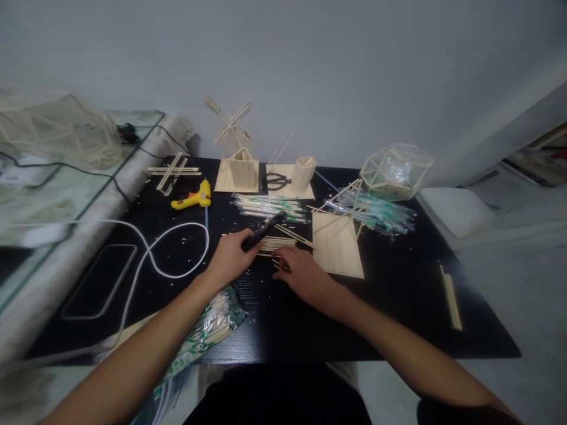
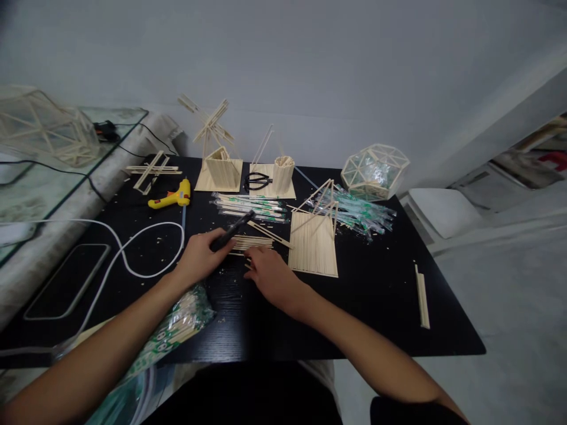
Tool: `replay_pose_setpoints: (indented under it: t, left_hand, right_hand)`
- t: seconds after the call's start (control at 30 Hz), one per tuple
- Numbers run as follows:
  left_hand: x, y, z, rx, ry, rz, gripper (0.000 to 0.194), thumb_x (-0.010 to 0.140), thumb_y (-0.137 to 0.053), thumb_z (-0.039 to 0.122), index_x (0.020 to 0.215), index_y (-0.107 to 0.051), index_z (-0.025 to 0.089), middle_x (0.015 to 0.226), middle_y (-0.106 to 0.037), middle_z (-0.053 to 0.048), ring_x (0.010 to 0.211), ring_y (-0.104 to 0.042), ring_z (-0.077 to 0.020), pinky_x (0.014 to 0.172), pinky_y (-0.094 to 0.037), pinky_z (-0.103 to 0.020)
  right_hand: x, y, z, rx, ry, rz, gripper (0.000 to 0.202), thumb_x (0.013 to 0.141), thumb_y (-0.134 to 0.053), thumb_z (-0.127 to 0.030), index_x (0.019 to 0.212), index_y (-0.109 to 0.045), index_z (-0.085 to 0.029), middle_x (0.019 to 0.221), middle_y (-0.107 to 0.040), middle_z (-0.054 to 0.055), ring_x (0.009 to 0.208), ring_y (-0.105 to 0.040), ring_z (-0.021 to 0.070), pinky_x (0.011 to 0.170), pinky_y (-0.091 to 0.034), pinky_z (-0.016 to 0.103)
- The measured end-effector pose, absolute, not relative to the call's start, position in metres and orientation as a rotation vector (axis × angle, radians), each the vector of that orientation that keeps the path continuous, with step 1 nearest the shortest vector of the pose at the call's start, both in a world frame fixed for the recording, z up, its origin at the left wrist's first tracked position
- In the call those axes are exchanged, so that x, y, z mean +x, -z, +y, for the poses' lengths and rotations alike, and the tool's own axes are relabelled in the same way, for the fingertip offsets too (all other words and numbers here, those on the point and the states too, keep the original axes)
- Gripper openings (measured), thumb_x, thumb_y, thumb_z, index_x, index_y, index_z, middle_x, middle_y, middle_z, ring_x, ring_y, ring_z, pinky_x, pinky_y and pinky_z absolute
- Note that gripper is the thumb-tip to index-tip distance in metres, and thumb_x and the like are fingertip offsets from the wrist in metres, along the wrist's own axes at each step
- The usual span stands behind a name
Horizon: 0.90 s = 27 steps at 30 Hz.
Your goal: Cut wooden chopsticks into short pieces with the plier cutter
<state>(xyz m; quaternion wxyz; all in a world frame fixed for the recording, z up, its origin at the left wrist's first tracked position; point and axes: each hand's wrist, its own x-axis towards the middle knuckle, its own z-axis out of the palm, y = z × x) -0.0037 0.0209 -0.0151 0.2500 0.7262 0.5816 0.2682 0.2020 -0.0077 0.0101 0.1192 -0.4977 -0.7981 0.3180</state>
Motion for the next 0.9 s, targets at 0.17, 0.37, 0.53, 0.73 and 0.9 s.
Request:
replay_pose_setpoints:
  t: [0.17, 0.37, 0.53, 0.73, 0.9]
  left_hand:
    - [-0.003, 0.019, 0.021, 2.061, -0.551, 1.567, 0.026, 0.090, -0.060, 0.044, 0.096, -0.071, 0.021, 0.083, -0.075, -0.006, 0.078, -0.070, -0.0235, 0.069, -0.044, -0.029]
    - [-0.005, 0.020, 0.020, 2.100, -0.476, 1.511, 0.021, 0.085, -0.067, 0.034, 0.103, -0.074, 0.024, 0.092, -0.078, -0.007, 0.091, -0.073, -0.0268, 0.080, -0.051, -0.032]
    - [-0.005, 0.023, 0.021, 2.121, -0.426, 1.498, 0.022, 0.084, -0.070, 0.032, 0.103, -0.076, 0.025, 0.097, -0.079, -0.008, 0.096, -0.072, -0.0282, 0.083, -0.051, -0.033]
    - [-0.006, 0.027, 0.022, 2.260, -0.258, 1.481, 0.026, 0.091, -0.062, 0.035, 0.111, -0.074, 0.024, 0.104, -0.078, -0.011, 0.097, -0.073, -0.0306, 0.083, -0.051, -0.037]
    - [-0.005, 0.021, 0.020, 2.259, -0.320, 1.453, 0.024, 0.092, -0.061, 0.031, 0.112, -0.072, 0.024, 0.106, -0.078, -0.011, 0.098, -0.073, -0.0291, 0.082, -0.051, -0.035]
  right_hand:
    - [0.199, 0.008, -0.015, -1.490, -0.723, -2.305, 0.015, 0.087, -0.076, -0.016, 0.099, -0.066, -0.017, 0.098, -0.072, 0.010, 0.095, -0.067, 0.0259, 0.087, -0.051, 0.040]
    - [0.206, 0.022, -0.018, -1.414, -0.453, -2.385, 0.012, 0.088, -0.075, -0.020, 0.097, -0.067, -0.020, 0.101, -0.072, 0.011, 0.100, -0.065, 0.0304, 0.091, -0.052, 0.046]
    - [0.227, 0.023, -0.021, -1.467, -0.427, -2.368, 0.017, 0.087, -0.074, -0.017, 0.103, -0.067, -0.019, 0.104, -0.070, 0.012, 0.100, -0.064, 0.0311, 0.091, -0.052, 0.047]
    - [0.238, 0.028, -0.027, -1.507, -0.474, -2.381, 0.007, 0.096, -0.063, -0.015, 0.098, -0.069, -0.016, 0.097, -0.071, 0.011, 0.090, -0.066, 0.0277, 0.084, -0.051, 0.042]
    - [0.233, 0.030, -0.022, -1.455, -0.457, -2.372, 0.009, 0.096, -0.061, -0.014, 0.095, -0.070, -0.018, 0.095, -0.072, 0.010, 0.090, -0.067, 0.0257, 0.084, -0.051, 0.040]
